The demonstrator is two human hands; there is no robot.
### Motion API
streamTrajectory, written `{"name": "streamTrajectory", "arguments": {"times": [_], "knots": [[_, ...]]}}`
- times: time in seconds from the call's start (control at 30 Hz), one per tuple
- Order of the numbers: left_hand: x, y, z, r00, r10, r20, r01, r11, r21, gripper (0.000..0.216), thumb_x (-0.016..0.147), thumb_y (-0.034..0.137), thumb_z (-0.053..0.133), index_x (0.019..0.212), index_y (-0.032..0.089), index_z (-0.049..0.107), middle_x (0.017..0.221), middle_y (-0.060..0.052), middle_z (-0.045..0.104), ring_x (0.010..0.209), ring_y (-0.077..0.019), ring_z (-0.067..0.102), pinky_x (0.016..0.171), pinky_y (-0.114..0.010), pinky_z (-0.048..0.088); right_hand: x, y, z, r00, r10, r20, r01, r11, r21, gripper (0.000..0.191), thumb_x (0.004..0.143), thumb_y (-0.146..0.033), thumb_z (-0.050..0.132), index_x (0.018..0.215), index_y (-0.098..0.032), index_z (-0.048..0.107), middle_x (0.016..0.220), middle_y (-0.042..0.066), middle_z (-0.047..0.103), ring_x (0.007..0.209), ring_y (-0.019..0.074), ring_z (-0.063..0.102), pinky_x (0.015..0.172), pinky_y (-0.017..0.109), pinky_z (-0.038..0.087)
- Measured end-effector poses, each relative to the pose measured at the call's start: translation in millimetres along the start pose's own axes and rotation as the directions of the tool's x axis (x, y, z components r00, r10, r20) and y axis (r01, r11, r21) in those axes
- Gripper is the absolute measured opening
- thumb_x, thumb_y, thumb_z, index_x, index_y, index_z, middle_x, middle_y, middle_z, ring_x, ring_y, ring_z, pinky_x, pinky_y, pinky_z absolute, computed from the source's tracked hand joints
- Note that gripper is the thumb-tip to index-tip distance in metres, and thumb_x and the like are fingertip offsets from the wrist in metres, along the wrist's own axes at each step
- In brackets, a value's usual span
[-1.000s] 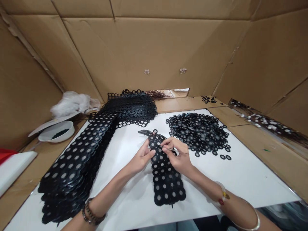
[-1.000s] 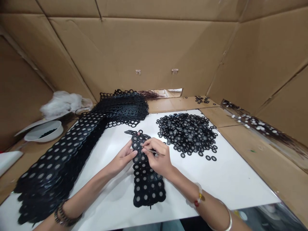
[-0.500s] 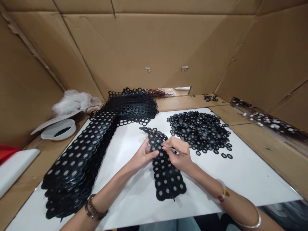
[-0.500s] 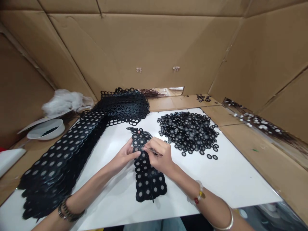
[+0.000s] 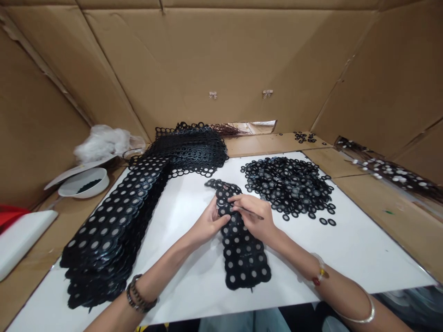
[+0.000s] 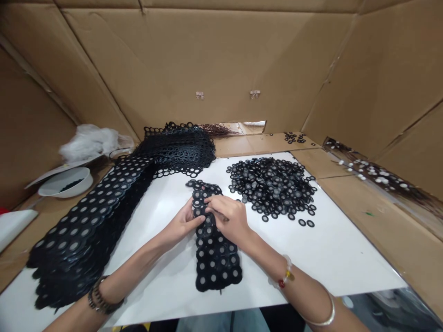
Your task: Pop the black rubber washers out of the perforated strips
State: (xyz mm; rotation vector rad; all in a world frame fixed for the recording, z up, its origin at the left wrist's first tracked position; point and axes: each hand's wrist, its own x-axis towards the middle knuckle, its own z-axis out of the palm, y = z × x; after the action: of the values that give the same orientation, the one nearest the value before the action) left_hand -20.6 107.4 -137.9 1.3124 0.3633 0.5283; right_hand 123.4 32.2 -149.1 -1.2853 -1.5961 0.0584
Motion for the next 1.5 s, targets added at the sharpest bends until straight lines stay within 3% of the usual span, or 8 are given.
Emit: {"name": "streamTrajectory", "arguments": {"times": [0.13,0.3,0.43,0.6,0.87,1.17,1.3,1.5], "knots": [[4,-4,-3,0.996,-0.088,0.022,0.088,0.995,-0.036,0.059,0.076,0.031,0.068,0.129,0.019,0.044,0.104,-0.009,0.065,0.089,-0.0214,0.061,0.078,-0.030,0.045,4,1,-2,0.970,0.223,-0.092,-0.206,0.964,0.170,0.018,0.087,-0.019,0.047,0.079,-0.022,0.063,0.080,0.001,0.068,0.072,0.0173,0.063,0.067,0.029,0.048],[5,-7,-7,0.983,-0.186,-0.005,0.185,0.980,-0.075,0.037,0.076,0.033,0.068,0.106,0.013,0.061,0.084,-0.006,0.068,0.072,-0.0167,0.060,0.072,-0.027,0.044,10,5,-6,0.912,0.343,-0.223,-0.260,0.907,0.333,0.015,0.087,-0.024,0.050,0.073,-0.021,0.056,0.080,0.002,0.065,0.079,0.0188,0.062,0.074,0.033,0.047],[4,-11,-11,0.967,-0.229,-0.113,0.217,0.970,-0.114,0.024,0.077,0.034,0.066,0.084,0.011,0.066,0.073,-0.004,0.066,0.065,-0.0145,0.057,0.063,-0.024,0.041,9,5,-5,0.968,0.178,-0.177,-0.138,0.966,0.220,0.017,0.087,-0.022,0.050,0.071,-0.020,0.054,0.083,0.003,0.062,0.081,0.0185,0.059,0.074,0.032,0.044],[5,-9,-12,0.953,-0.206,-0.224,0.161,0.966,-0.204,0.023,0.076,0.033,0.068,0.083,0.011,0.066,0.068,-0.003,0.064,0.060,-0.0118,0.054,0.058,-0.022,0.039,4,3,5,0.996,0.080,-0.034,-0.075,0.988,0.132,0.019,0.086,-0.019,0.048,0.068,-0.020,0.050,0.076,0.002,0.057,0.073,0.0169,0.054,0.067,0.030,0.042],[4,-8,-11,0.983,-0.141,-0.116,0.112,0.967,-0.228,0.040,0.070,0.025,0.074,0.105,0.013,0.061,0.087,-0.008,0.068,0.077,-0.0183,0.061,0.073,-0.027,0.043,2,8,12,0.998,0.062,-0.009,-0.062,0.998,0.009,0.018,0.086,-0.017,0.046,0.068,-0.020,0.050,0.079,0.002,0.057,0.071,0.0157,0.054,0.061,0.026,0.041],[3,-12,-13,0.982,-0.181,-0.044,0.175,0.978,-0.115,0.047,0.069,0.028,0.075,0.111,0.013,0.059,0.067,0.000,0.059,0.056,-0.0102,0.047,0.056,-0.022,0.032,0,5,12,0.989,0.007,0.150,0.049,0.928,-0.369,0.018,0.084,-0.012,0.046,0.069,-0.020,0.048,0.075,0.002,0.054,0.071,0.0181,0.048,0.051,0.027,0.032],[4,-13,-14,0.987,-0.157,-0.047,0.152,0.985,-0.081,0.045,0.070,0.028,0.075,0.109,0.013,0.060,0.068,0.001,0.058,0.057,-0.0099,0.045,0.056,-0.023,0.032,1,6,9,0.996,-0.009,0.094,0.038,0.952,-0.304,0.015,0.085,-0.014,0.048,0.073,-0.020,0.052,0.090,0.004,0.062,0.081,0.0183,0.055,0.062,0.027,0.041],[3,-14,-11,0.974,-0.222,0.048,0.226,0.965,-0.132,0.047,0.071,0.030,0.073,0.113,0.014,0.057,0.079,-0.004,0.063,0.070,-0.0156,0.056,0.065,-0.026,0.040,3,9,2,0.992,0.091,-0.092,-0.097,0.993,-0.064,0.017,0.086,-0.012,0.044,0.079,-0.021,0.057,0.075,0.002,0.064,0.067,0.0166,0.060,0.063,0.027,0.046]]}}
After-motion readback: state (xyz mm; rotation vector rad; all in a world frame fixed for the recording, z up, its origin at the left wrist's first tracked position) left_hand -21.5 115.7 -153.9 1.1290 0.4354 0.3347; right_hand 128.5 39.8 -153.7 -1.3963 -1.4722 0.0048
